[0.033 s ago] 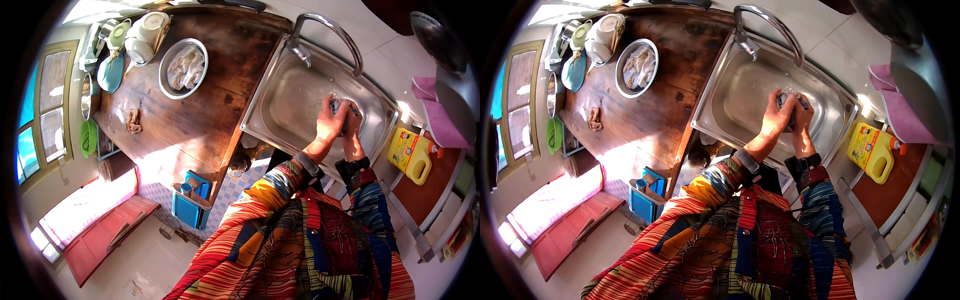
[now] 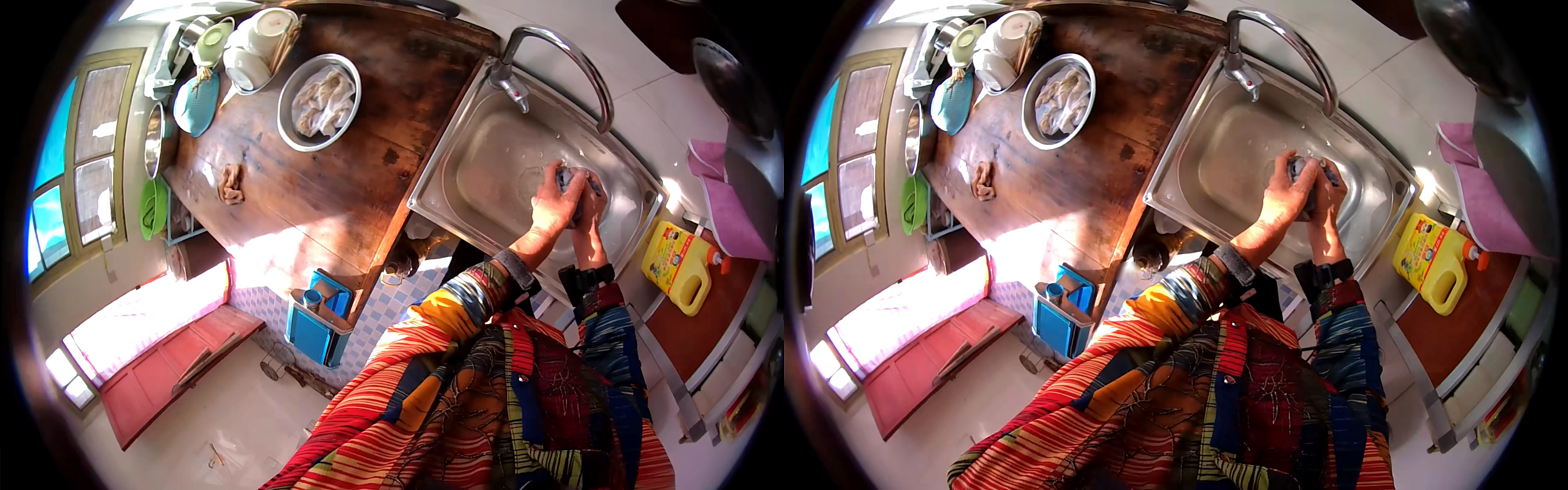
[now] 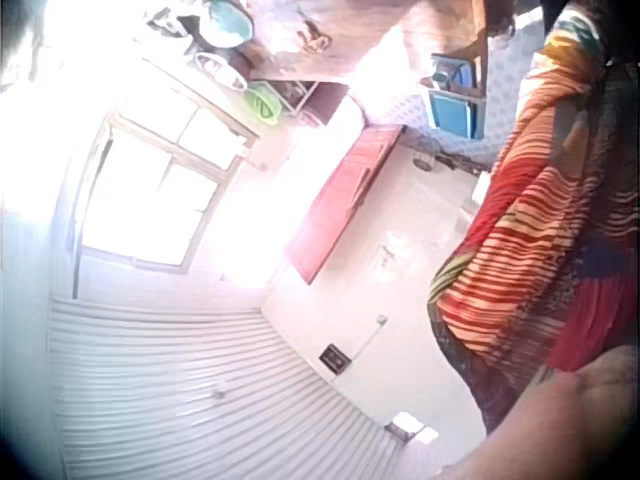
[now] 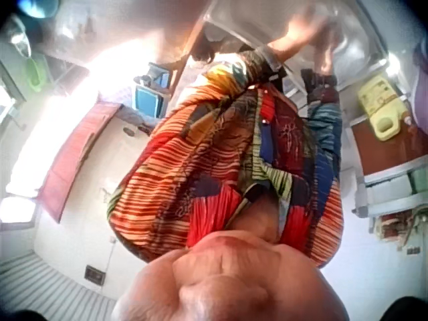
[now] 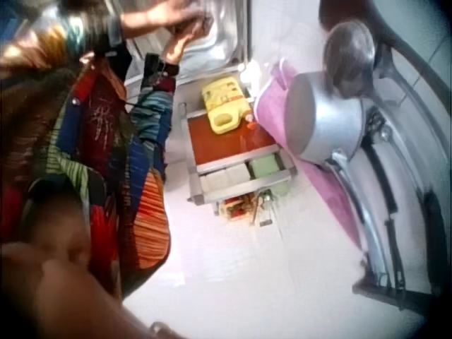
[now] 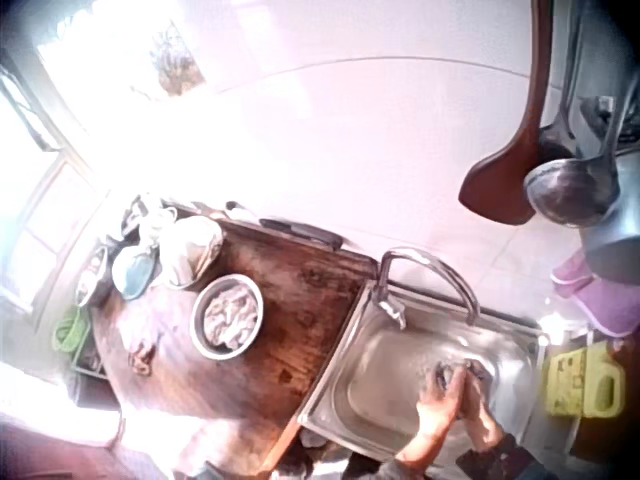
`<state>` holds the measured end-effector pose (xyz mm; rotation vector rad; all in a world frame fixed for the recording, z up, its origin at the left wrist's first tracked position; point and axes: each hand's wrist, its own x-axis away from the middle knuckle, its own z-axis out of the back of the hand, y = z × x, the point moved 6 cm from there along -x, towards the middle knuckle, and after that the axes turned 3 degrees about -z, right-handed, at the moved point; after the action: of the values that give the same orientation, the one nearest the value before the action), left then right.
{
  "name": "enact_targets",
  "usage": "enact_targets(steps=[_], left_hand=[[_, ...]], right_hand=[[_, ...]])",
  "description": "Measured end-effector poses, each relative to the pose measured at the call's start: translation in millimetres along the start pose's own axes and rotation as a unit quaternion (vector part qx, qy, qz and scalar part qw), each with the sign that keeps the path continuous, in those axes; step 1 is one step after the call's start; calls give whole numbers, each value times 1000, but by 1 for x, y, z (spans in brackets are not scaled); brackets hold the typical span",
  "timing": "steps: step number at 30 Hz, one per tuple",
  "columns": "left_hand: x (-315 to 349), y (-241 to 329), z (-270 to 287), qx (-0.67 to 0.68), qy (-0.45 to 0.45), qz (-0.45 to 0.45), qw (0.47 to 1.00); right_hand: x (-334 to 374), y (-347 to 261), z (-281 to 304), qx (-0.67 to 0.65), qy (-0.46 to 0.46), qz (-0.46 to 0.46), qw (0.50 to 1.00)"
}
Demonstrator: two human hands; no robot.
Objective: Cleaning a wooden table and then an outdoor red table using a cloth and a scrubber.
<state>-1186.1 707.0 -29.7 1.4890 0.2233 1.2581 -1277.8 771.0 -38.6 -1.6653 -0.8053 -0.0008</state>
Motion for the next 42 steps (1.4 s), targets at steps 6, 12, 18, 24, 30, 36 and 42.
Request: enact_targets(steps=[6, 12, 18, 24, 30, 36, 42], left_hand=[[-8, -31, -21, 441, -82, 239, 861], [-26, -14, 12, 353, 161, 93, 917], [-30, -11, 13, 191, 200, -16, 961], [-25, 3, 5, 61, 160, -112, 979], [-18, 30, -3, -43, 76, -241, 967], [-6, 51, -4, -71, 13, -371, 926], [-33, 39, 2, 87, -6, -219, 972]], right_hand=[[-8, -9, -16, 147, 27, 156, 976], [-8, 9, -25, 50, 97, 49, 993], [2, 19, -21, -141, 141, -92, 976], [4, 35, 1, -191, 138, -156, 959], [-7, 51, 6, -275, 34, -212, 937], [8, 31, -7, -314, -31, -306, 898], [0, -7, 8, -279, -166, -233, 917]])
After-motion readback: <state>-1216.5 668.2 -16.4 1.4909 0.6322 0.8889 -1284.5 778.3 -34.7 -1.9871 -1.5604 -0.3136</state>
